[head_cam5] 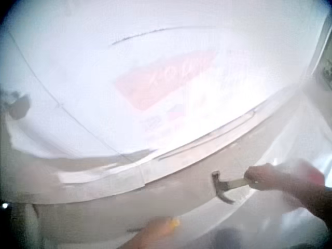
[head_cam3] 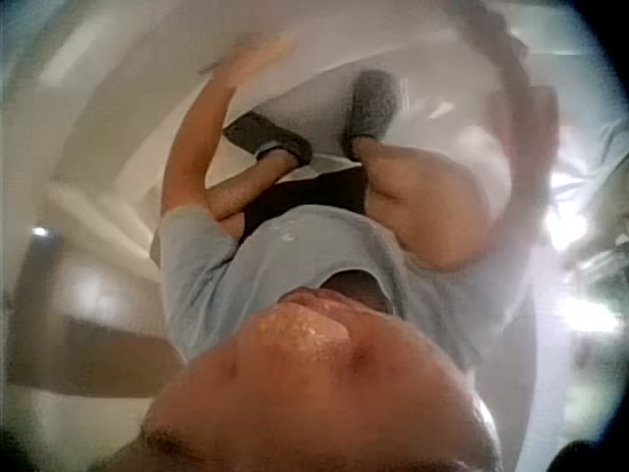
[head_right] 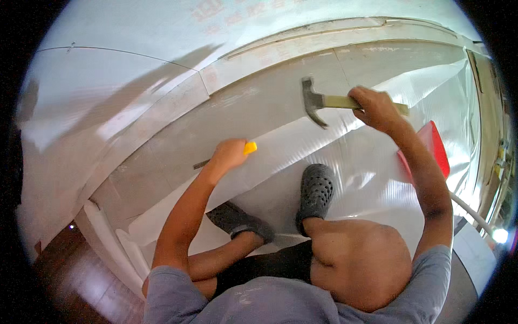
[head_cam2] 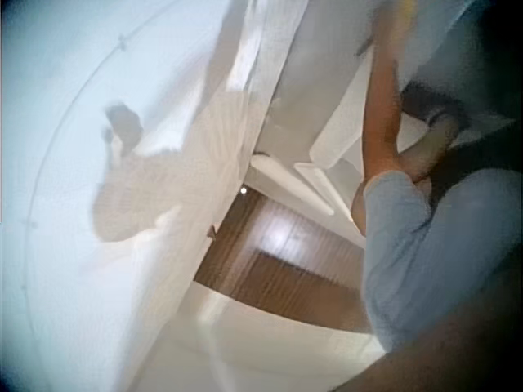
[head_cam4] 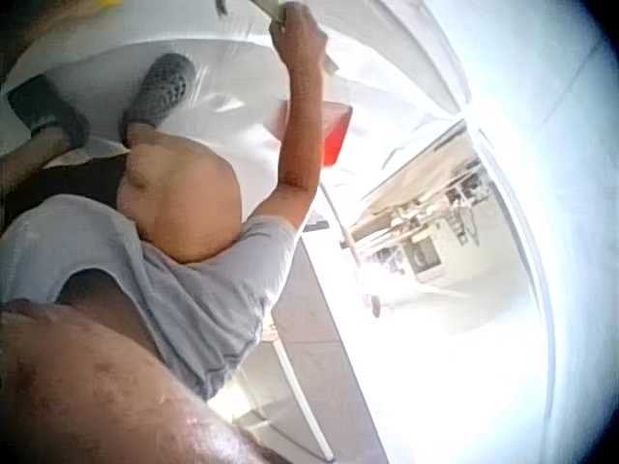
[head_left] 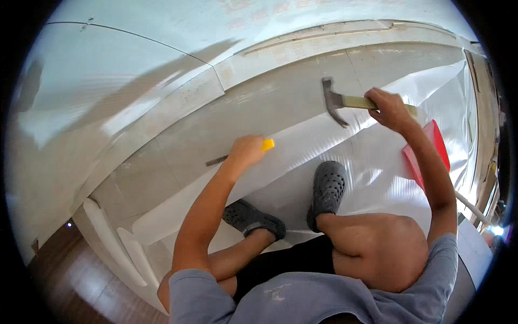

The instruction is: The person uses a hammer and a yellow-handled scraper to tap along the seam where the wall meets the floor, moving along the perimeter while squatting.

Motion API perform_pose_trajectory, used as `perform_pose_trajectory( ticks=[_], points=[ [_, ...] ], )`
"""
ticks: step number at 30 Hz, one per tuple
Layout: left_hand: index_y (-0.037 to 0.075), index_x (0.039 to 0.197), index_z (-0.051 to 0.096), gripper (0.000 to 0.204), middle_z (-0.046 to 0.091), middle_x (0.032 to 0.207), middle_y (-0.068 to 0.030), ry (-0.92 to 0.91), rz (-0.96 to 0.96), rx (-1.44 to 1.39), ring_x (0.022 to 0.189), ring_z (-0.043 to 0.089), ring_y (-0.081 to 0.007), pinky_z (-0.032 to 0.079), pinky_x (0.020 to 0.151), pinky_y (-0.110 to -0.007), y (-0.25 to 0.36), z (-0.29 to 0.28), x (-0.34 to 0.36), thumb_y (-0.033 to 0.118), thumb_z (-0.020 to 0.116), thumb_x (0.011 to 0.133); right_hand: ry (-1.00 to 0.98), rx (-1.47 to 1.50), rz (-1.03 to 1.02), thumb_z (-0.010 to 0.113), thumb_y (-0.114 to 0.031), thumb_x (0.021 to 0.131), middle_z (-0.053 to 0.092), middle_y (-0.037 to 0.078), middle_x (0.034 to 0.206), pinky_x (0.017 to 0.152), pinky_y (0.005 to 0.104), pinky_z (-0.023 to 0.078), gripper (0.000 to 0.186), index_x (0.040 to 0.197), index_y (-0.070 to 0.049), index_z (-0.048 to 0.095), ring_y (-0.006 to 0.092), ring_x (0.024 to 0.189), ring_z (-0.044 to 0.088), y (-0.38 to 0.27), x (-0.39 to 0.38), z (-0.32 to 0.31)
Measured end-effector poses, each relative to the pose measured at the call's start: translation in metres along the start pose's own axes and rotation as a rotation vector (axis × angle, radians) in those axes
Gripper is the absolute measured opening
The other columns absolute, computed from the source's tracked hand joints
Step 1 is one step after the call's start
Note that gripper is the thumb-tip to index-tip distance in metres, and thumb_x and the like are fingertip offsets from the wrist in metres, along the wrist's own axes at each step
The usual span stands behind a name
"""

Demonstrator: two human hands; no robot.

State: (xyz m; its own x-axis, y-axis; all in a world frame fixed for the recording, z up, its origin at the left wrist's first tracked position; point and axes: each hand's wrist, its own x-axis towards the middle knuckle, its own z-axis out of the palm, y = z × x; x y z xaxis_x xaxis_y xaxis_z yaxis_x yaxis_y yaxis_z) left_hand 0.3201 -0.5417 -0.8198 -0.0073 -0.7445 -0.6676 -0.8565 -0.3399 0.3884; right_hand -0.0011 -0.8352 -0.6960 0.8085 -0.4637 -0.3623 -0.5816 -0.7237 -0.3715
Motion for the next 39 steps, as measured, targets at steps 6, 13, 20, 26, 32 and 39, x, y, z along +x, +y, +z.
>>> perform_pose_trajectory(
  ticks=[6, 13, 20, 26, 32, 39],
  points=[
    [0.005, 0.105, 0.066, 0.017, 0.071, 0.090, -0.0176, 0.481, 0.093, 0.025, 0.089, 0.070, -0.0377, 0.055, 0.078, -0.050, 0.040, -0.034, 0.045, 0.014, 0.062, 0.091, -0.119, 0.776, 0.405, 0.062, -0.032, 0.104, 0.059, 0.005, 0.076, 0.053, 0.0319, 0.048, 0.030, 0.112, -0.004, 0.057, 0.0137, 0.061, 0.055, -0.049, -0.022, 0.082],
    [0.006, 0.102, 0.065, 0.013, 0.067, 0.087, -0.0144, 0.747, 0.403, 0.053, 0.083, 0.068, -0.0364, 0.055, 0.074, -0.048, 0.082, -0.060, 0.117, 0.011, 0.061, 0.091, 0.028, 1.404, 0.720, 0.061, -0.033, 0.105, 0.050, -0.001, 0.070, 0.045, 0.0277, 0.041, 0.029, 0.097, -0.006, 0.053, 0.0081, 0.053, 0.047, -0.096, -0.034, 0.133],
    [0.007, 0.099, 0.064, 0.011, 0.068, 0.090, -0.0151, 0.740, 0.329, 0.128, 0.088, 0.071, -0.0344, 0.057, 0.075, -0.046, 0.059, -0.068, 0.146, 0.013, 0.056, 0.095, 0.070, 1.490, 0.794, 0.066, -0.035, 0.102, 0.049, -0.001, 0.069, 0.043, 0.0286, 0.041, 0.032, 0.097, -0.007, 0.053, 0.0084, 0.051, 0.045, -0.099, -0.029, 0.142],
    [0.005, 0.111, 0.066, 0.019, 0.065, 0.109, -0.0153, 0.653, 0.264, 0.189, 0.101, 0.068, -0.0318, 0.056, 0.083, -0.045, 0.066, -0.076, 0.148, 0.010, 0.060, 0.094, 0.083, 1.603, 0.801, 0.066, -0.035, 0.102, 0.048, -0.001, 0.068, 0.043, 0.0280, 0.040, 0.031, 0.098, -0.007, 0.052, 0.0088, 0.050, 0.044, -0.104, -0.027, 0.152],
    [0.005, 0.129, 0.064, 0.034, 0.056, 0.136, -0.0181, 0.869, 0.331, 0.342, 0.131, 0.054, -0.0340, 0.044, 0.112, -0.046, 0.060, -0.081, 0.157, 0.008, 0.060, 0.095, 0.084, 1.620, 0.741, 0.060, -0.036, 0.105, 0.048, 0.000, 0.069, 0.042, 0.0280, 0.041, 0.031, 0.100, -0.007, 0.052, 0.0093, 0.049, 0.044, -0.109, -0.015, 0.141],
    [-0.001, 0.149, 0.046, 0.053, 0.045, 0.155, -0.0216, 0.918, 0.429, 0.309, 0.144, 0.044, -0.0372, 0.036, 0.123, -0.046, 0.051, -0.074, 0.173, 0.003, 0.055, 0.098, 0.203, 1.714, 0.719, 0.051, -0.043, 0.109, 0.048, 0.000, 0.070, 0.042, 0.0279, 0.042, 0.038, 0.104, -0.006, 0.051, 0.0088, 0.048, 0.044, -0.095, 0.014, 0.130]
  ],
)
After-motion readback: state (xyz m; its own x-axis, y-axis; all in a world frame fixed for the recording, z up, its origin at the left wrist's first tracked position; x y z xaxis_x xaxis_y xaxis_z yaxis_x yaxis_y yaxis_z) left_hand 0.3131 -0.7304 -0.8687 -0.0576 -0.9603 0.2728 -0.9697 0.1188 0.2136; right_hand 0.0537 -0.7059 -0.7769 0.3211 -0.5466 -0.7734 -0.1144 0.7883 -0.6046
